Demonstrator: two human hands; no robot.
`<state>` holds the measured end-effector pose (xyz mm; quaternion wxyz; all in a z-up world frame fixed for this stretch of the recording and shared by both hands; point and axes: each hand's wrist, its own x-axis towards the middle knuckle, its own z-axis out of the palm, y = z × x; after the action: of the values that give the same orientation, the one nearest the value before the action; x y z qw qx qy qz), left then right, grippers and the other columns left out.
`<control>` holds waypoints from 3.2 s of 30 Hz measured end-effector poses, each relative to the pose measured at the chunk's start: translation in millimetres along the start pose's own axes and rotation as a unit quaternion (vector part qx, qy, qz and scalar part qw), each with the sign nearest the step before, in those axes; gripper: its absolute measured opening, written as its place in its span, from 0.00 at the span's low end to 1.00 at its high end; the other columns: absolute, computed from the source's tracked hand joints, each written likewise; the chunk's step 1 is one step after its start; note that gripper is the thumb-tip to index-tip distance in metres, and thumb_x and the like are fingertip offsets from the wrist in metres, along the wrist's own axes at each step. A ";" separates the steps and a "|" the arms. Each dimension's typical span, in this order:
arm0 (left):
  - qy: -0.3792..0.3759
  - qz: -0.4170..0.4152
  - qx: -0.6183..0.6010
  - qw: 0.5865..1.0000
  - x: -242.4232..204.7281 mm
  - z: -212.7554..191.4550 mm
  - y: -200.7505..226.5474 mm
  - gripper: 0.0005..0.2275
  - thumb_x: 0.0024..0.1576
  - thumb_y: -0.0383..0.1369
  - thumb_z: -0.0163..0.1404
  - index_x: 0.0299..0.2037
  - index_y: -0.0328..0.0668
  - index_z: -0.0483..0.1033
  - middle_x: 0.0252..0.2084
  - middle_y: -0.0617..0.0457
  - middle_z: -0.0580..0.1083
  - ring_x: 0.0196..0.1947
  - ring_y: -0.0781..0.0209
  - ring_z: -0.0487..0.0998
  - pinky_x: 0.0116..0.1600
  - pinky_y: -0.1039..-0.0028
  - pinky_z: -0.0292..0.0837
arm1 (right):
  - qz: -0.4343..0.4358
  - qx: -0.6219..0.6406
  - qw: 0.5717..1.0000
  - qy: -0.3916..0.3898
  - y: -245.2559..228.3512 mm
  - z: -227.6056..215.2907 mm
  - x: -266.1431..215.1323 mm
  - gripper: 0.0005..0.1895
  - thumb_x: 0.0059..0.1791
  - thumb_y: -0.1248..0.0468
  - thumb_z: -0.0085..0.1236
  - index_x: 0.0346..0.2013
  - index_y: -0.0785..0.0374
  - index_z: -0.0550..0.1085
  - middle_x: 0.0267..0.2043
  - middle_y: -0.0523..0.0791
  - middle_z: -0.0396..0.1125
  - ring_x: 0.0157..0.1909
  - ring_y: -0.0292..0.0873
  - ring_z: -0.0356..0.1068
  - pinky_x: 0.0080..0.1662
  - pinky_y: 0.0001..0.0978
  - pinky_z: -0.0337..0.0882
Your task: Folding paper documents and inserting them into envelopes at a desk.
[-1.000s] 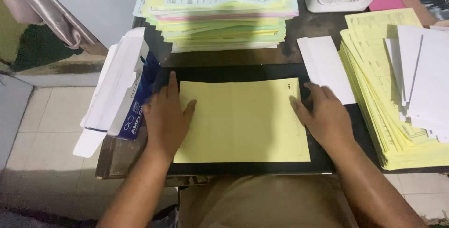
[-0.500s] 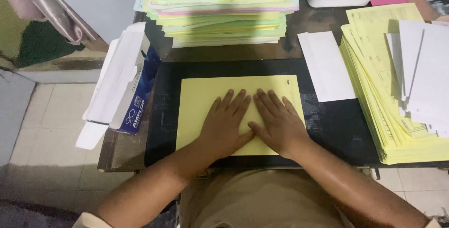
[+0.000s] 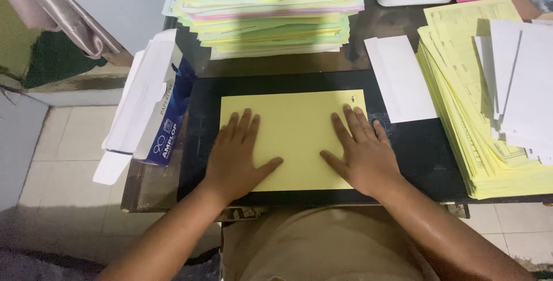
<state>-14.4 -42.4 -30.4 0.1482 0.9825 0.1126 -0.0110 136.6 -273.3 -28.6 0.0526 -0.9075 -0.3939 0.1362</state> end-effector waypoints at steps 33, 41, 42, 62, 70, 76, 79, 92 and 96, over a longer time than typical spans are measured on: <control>-0.056 -0.068 0.051 0.995 40.9 -19.1 -15.1 0.45 0.55 0.68 0.41 0.78 0.50 0.48 0.80 0.38 0.43 0.79 0.35 0.41 0.76 0.45 0.37 | 0.042 -0.146 0.986 -0.066 -11.1 -10.7 23.5 0.45 0.51 0.31 0.35 0.77 0.49 0.49 0.80 0.50 0.43 0.81 0.52 0.39 0.71 0.71 0.36; -0.050 -0.073 0.016 0.996 40.6 -19.5 -15.6 0.44 0.55 0.67 0.42 0.77 0.53 0.47 0.80 0.39 0.43 0.80 0.40 0.39 0.78 0.48 0.34 | -0.194 -0.071 0.978 -0.019 -35.8 15.3 74.3 0.41 0.56 0.34 0.26 0.79 0.50 0.43 0.81 0.49 0.39 0.81 0.52 0.37 0.73 0.57 0.41; -0.051 -0.073 0.016 0.996 41.0 -18.7 -16.6 0.44 0.55 0.67 0.42 0.77 0.53 0.47 0.80 0.39 0.43 0.80 0.40 0.39 0.78 0.48 0.34 | -0.194 -0.071 0.978 -0.020 -31.9 12.1 75.4 0.41 0.56 0.34 0.26 0.79 0.50 0.43 0.81 0.49 0.39 0.81 0.52 0.37 0.73 0.57 0.41; -0.025 -0.243 0.006 0.970 17.5 -19.0 -28.2 0.51 0.55 0.72 0.37 0.76 0.35 0.43 0.80 0.39 0.44 0.80 0.44 0.40 0.78 0.50 0.35 | 0.017 -0.054 0.998 0.010 52.8 4.3 48.0 0.51 0.50 0.28 0.34 0.77 0.59 0.48 0.82 0.51 0.40 0.82 0.49 0.35 0.75 0.54 0.35; 0.044 -0.168 -0.085 0.981 20.6 -16.2 -36.6 0.30 0.59 0.54 0.50 0.66 0.45 0.64 0.75 0.44 0.57 0.77 0.39 0.48 0.74 0.33 0.37 | -0.007 -0.009 0.998 0.065 54.6 -1.6 49.2 0.48 0.50 0.32 0.42 0.75 0.59 0.57 0.77 0.51 0.53 0.79 0.52 0.47 0.73 0.60 0.45; 0.083 -0.150 -0.191 0.966 20.5 -27.4 -29.4 0.26 0.60 0.38 0.52 0.69 0.48 0.61 0.66 0.44 0.65 0.71 0.42 0.61 0.72 0.41 0.46 | -0.013 0.037 0.994 0.102 56.8 -6.1 50.2 0.43 0.49 0.39 0.51 0.73 0.60 0.61 0.65 0.52 0.63 0.73 0.54 0.58 0.70 0.67 0.52; 0.111 -0.160 -0.298 0.935 14.7 -45.3 -19.0 0.32 0.58 0.26 0.51 0.74 0.45 0.53 0.65 0.38 0.63 0.63 0.36 0.69 0.63 0.46 0.63 | -0.005 0.120 0.987 0.111 49.5 -18.6 47.1 0.40 0.47 0.50 0.57 0.71 0.62 0.62 0.61 0.53 0.66 0.69 0.56 0.62 0.67 0.65 0.58; 0.477 0.150 -0.195 0.844 15.1 -171.2 2.8 0.23 0.71 0.24 0.59 0.71 0.40 0.61 0.49 0.47 0.75 0.53 0.55 0.78 0.68 0.64 0.82 | -0.262 0.181 0.811 0.491 71.9 -145.9 47.1 0.09 0.63 0.79 0.65 0.47 0.71 0.72 0.50 0.54 0.67 0.55 0.53 0.64 0.61 0.46 0.61; 0.573 0.265 -0.214 0.745 48.6 -198.4 -8.2 0.22 0.69 0.11 0.60 0.66 0.39 0.66 0.61 0.43 0.69 0.58 0.46 0.72 0.62 0.60 0.69 | -0.345 0.291 0.740 0.498 75.2 -173.9 82.9 0.09 0.71 0.76 0.57 0.57 0.71 0.64 0.55 0.57 0.62 0.55 0.53 0.62 0.62 0.44 0.60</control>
<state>28.9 34.1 154.3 0.2587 0.7368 -0.0889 0.6184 293.6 -262.3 105.6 0.5464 -0.5885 -0.5386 -0.2548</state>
